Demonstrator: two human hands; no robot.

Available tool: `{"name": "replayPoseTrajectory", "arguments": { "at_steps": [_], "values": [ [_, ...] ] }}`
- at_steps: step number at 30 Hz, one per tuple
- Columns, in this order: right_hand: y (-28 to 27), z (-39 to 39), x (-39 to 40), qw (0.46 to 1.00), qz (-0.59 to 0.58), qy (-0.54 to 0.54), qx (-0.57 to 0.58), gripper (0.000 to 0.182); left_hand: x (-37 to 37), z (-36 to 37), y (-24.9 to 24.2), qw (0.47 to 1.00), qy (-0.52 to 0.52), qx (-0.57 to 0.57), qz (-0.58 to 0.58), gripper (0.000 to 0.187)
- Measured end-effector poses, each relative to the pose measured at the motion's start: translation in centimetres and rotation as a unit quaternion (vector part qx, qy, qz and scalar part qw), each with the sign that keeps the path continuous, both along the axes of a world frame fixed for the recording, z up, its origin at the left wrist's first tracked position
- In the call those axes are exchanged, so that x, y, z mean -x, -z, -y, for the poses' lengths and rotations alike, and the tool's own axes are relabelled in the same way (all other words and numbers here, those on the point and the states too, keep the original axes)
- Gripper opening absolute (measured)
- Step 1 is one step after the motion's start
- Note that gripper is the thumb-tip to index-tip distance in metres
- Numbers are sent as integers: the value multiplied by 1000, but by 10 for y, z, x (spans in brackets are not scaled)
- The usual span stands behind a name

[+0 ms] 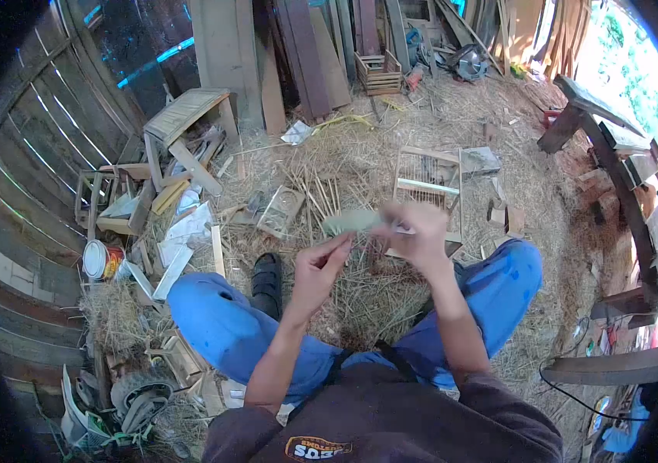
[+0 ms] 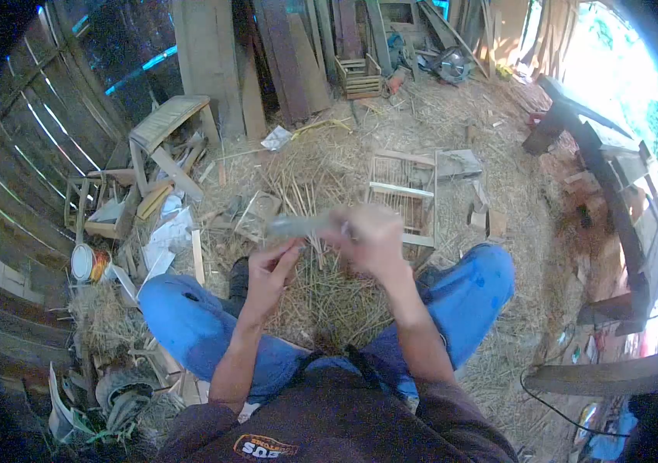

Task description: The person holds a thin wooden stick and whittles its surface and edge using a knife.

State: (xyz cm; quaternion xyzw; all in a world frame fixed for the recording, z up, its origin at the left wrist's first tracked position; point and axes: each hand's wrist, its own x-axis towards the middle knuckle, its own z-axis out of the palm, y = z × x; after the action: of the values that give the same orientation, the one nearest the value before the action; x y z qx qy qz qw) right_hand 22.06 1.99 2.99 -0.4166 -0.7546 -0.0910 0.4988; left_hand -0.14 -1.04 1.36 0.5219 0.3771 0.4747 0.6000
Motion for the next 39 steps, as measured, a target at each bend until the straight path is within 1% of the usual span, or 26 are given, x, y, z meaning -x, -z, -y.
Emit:
{"name": "replayPoseTrajectory", "arguments": {
  "at_steps": [1,2,3,5,6,8,9,10,12,15,18,19,22,25,28,30,33,34,37,39],
  "values": [
    [-11,-1,-12,989,-99,78,73,30,2,3,2,1000,10,-13,-12,33],
    [-22,0,-23,959,-192,154,143,29,2,9,7,999,20,-25,-20,33],
    [-23,2,-24,965,-178,152,119,29,1,12,6,998,31,-39,-31,33],
    [-22,9,-26,974,-152,151,71,30,-7,9,2,1000,-23,3,5,31],
    [-19,11,-24,976,-145,144,70,30,-10,8,0,998,-50,24,23,29],
    [-8,10,-10,981,-132,125,70,29,-4,3,9,997,-56,9,55,25],
    [-6,9,-4,982,-134,102,90,30,-1,1,11,996,-60,3,70,23],
    [-6,9,1,987,-86,84,104,31,-2,0,13,994,-86,-8,64,21],
    [-5,9,13,991,-60,9,118,32,-8,-4,15,989,-131,-31,53,16],
    [-4,10,26,992,-16,-47,112,35,-9,-2,9,992,-121,-39,-16,18],
    [2,11,31,986,-6,-68,150,39,-10,-4,16,993,-107,-46,-29,19],
    [2,11,32,987,-14,-70,147,39,-13,-3,12,993,-102,-53,-7,18],
    [0,10,32,989,-22,-71,128,39,-14,-8,23,993,-102,-47,27,16],
    [-4,7,25,993,-2,-65,100,40,-13,-5,19,994,-99,-48,-8,18],
    [-6,6,21,994,7,-54,90,42,-9,-5,17,995,-82,-43,-35,13],
    [-8,7,19,995,18,-43,88,43,-8,-6,18,995,-76,-54,-37,13],
    [-1,0,16,998,-10,-40,48,40,-8,-7,19,996,-76,-47,-10,14],
    [-1,-1,14,998,1,-31,47,41,-8,-8,19,996,-78,-40,3,15],
    [0,-3,8,999,29,-10,41,42,-6,-10,16,997,-72,-20,-3,16],
    [-1,-3,7,998,43,0,38,43,-11,-9,11,996,-84,-28,0,17]
  ]
}}
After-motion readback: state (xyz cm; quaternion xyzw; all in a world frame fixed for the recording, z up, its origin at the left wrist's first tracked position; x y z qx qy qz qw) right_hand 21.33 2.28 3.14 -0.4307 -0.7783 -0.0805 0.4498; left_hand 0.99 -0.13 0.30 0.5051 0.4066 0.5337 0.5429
